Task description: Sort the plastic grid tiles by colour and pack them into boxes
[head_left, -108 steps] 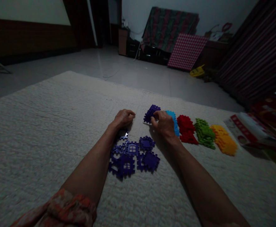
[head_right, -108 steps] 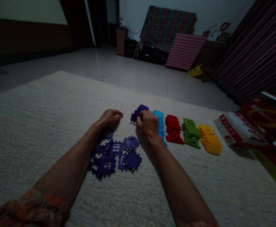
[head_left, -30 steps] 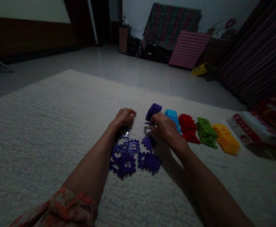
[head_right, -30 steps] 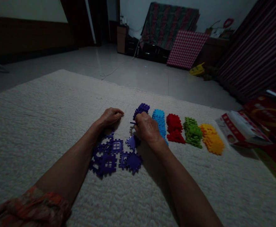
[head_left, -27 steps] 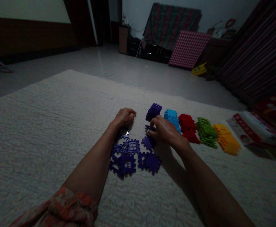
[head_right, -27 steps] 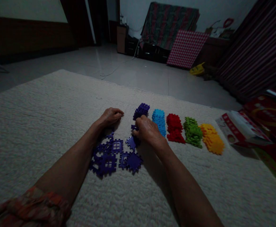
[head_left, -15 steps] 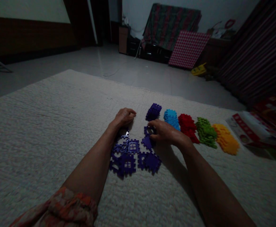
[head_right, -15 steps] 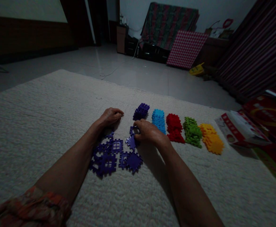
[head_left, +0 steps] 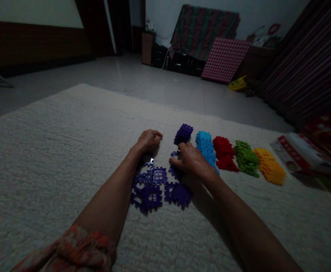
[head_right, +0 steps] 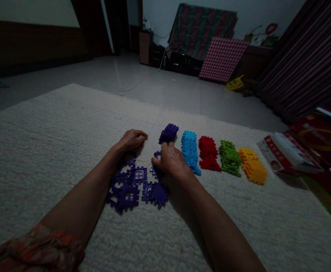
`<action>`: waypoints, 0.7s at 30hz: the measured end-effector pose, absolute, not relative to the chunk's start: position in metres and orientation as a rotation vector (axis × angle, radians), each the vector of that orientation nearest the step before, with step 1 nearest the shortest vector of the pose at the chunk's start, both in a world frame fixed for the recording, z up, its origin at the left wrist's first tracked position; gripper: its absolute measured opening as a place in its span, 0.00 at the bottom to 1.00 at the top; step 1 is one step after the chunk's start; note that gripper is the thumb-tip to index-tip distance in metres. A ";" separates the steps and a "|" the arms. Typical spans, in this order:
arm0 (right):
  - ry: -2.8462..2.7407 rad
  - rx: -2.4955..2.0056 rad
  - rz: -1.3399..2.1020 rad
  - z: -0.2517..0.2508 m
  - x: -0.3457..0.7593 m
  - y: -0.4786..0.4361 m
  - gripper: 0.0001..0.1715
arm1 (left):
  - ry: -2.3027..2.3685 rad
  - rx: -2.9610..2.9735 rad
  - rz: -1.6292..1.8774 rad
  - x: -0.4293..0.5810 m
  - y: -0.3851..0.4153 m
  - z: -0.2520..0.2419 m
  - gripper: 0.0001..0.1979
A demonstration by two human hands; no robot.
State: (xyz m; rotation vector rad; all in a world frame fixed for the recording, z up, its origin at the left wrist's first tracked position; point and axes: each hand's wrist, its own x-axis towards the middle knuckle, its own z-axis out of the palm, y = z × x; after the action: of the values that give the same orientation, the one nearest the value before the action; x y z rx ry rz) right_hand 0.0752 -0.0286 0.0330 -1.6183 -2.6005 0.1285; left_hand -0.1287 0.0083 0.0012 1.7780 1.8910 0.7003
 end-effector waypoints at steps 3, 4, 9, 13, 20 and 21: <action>-2.517 -1.473 0.127 0.031 0.077 -0.021 0.25 | 1.896 1.785 0.693 -0.128 0.008 0.002 0.17; -2.473 -1.424 0.110 0.031 0.078 -0.019 0.26 | 1.897 1.789 0.695 -0.128 0.008 0.002 0.17; -2.263 -1.275 0.056 0.026 0.075 -0.011 0.29 | 1.901 1.804 0.692 -0.128 0.009 0.002 0.17; -2.243 -1.341 0.069 0.022 0.074 -0.007 0.17 | 1.895 1.794 0.700 -0.128 0.009 0.001 0.17; -2.508 -1.495 0.089 0.029 0.080 -0.010 0.11 | 1.895 1.782 0.705 -0.128 0.010 0.000 0.17; -2.500 -1.505 0.081 0.031 0.082 -0.010 0.13 | 1.894 1.783 0.705 -0.128 0.009 0.001 0.17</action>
State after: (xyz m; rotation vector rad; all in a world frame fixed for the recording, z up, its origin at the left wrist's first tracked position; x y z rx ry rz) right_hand 0.0823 -0.0100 0.0309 -1.5046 -2.5004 0.0806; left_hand -0.1284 0.0095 0.0005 1.7829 1.8942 0.7051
